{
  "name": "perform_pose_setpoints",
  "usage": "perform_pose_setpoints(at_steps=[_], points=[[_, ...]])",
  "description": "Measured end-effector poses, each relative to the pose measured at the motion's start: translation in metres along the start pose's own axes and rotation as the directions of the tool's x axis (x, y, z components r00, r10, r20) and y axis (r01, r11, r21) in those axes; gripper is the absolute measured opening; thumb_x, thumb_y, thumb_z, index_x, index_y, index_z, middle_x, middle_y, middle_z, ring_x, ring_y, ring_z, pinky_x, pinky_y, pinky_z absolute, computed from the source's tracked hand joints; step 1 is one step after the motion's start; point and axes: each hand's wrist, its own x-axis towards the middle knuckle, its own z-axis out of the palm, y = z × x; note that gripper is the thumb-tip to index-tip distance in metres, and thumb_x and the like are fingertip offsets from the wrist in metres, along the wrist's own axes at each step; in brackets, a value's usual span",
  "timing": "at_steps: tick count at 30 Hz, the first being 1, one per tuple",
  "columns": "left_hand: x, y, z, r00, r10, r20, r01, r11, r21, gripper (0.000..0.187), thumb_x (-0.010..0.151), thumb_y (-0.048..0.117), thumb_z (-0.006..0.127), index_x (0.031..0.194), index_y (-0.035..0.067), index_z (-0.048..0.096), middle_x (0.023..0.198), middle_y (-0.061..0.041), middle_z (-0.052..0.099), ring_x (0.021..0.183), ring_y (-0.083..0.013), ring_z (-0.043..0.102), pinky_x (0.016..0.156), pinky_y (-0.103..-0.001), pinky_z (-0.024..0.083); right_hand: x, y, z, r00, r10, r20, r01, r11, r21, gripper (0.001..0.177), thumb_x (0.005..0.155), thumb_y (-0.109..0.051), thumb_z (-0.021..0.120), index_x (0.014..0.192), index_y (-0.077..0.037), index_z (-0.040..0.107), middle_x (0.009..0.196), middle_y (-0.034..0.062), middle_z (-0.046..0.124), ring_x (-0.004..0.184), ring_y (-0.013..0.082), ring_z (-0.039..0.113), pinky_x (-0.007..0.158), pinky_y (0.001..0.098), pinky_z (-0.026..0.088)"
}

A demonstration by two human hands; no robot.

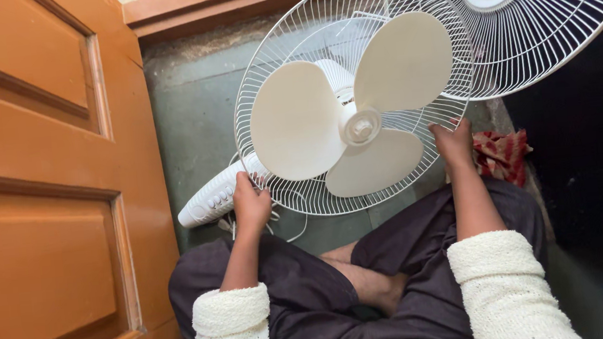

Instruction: The person unties a cord, removes the front grill and blades of a pedestal fan by hand, and then wipes the motor housing with a red cloth.

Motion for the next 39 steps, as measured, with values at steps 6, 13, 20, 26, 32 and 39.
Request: perform_pose_setpoints(at_steps=[6, 13, 20, 26, 32, 39], points=[[-0.019, 0.005, 0.001, 0.999, -0.039, -0.014, 0.038, 0.999, -0.032, 0.048, 0.083, 0.013, 0.072, 0.122, -0.002, 0.05, 0.117, -0.028, 0.062, 0.107, -0.0454, 0.062, 0.092, -0.049, 0.048, -0.011, -0.018, -0.006, 0.984, -0.175, 0.03, 0.178, 0.971, -0.159, 0.057, 0.091, -0.022, 0.081, 0.13, 0.004, 0.05, 0.12, 0.018, 0.067, 0.105, 0.0262, 0.066, 0.094, 0.0411, 0.051], [-0.051, 0.065, 0.009, 0.977, -0.079, -0.198, 0.058, 0.992, -0.108, 0.094, 0.079, 0.016, 0.08, 0.149, -0.01, 0.024, 0.141, -0.035, 0.035, 0.132, -0.0491, 0.039, 0.111, -0.052, 0.03, -0.101, -0.103, 0.021, 0.743, -0.624, 0.241, 0.669, 0.695, -0.264, 0.051, 0.096, -0.024, 0.073, 0.135, 0.001, 0.05, 0.124, 0.0191, 0.06, 0.115, 0.0348, 0.062, 0.101, 0.0441, 0.051], [-0.049, 0.11, -0.008, 0.895, 0.291, -0.338, -0.308, 0.951, 0.004, 0.078, 0.085, 0.005, 0.074, 0.15, -0.002, 0.031, 0.147, -0.025, 0.039, 0.134, -0.0437, 0.047, 0.115, -0.049, 0.037, -0.142, -0.134, 0.064, 0.612, -0.741, 0.278, 0.781, 0.509, -0.363, 0.042, 0.097, -0.03, 0.07, 0.118, 0.0, 0.051, 0.103, 0.02, 0.061, 0.085, 0.0389, 0.067, 0.07, 0.0468, 0.054], [-0.039, 0.11, -0.005, 0.97, 0.147, -0.191, -0.175, 0.975, -0.139, 0.079, 0.085, 0.003, 0.071, 0.15, -0.004, 0.028, 0.136, -0.027, 0.049, 0.109, -0.0383, 0.064, 0.094, -0.047, 0.05, -0.125, -0.116, 0.078, 0.551, -0.784, 0.285, 0.792, 0.384, -0.476, 0.038, 0.101, -0.033, 0.068, 0.105, 0.0, 0.049, 0.096, 0.0209, 0.061, 0.068, 0.0366, 0.067, 0.057, 0.0459, 0.053], [-0.027, 0.094, -0.004, 0.996, 0.033, -0.082, -0.036, 0.999, -0.035, 0.067, 0.084, 0.007, 0.072, 0.139, -0.003, 0.035, 0.108, -0.027, 0.069, 0.096, -0.0451, 0.07, 0.078, -0.048, 0.053, -0.121, -0.104, 0.084, 0.64, -0.721, 0.266, 0.738, 0.48, -0.474, 0.039, 0.101, -0.035, 0.067, 0.103, -0.001, 0.049, 0.091, 0.0199, 0.064, 0.069, 0.0389, 0.068, 0.054, 0.0467, 0.054], [-0.041, 0.094, 0.004, 0.992, -0.125, 0.03, 0.122, 0.99, 0.069, 0.053, 0.087, 0.013, 0.074, 0.119, -0.003, 0.035, 0.094, -0.03, 0.068, 0.09, -0.0491, 0.069, 0.073, -0.052, 0.053, -0.121, -0.09, 0.09, 0.684, -0.686, 0.248, 0.716, 0.565, -0.41, 0.04, 0.101, -0.034, 0.065, 0.111, 0.001, 0.048, 0.093, 0.0237, 0.067, 0.075, 0.0437, 0.069, 0.059, 0.0501, 0.056]])
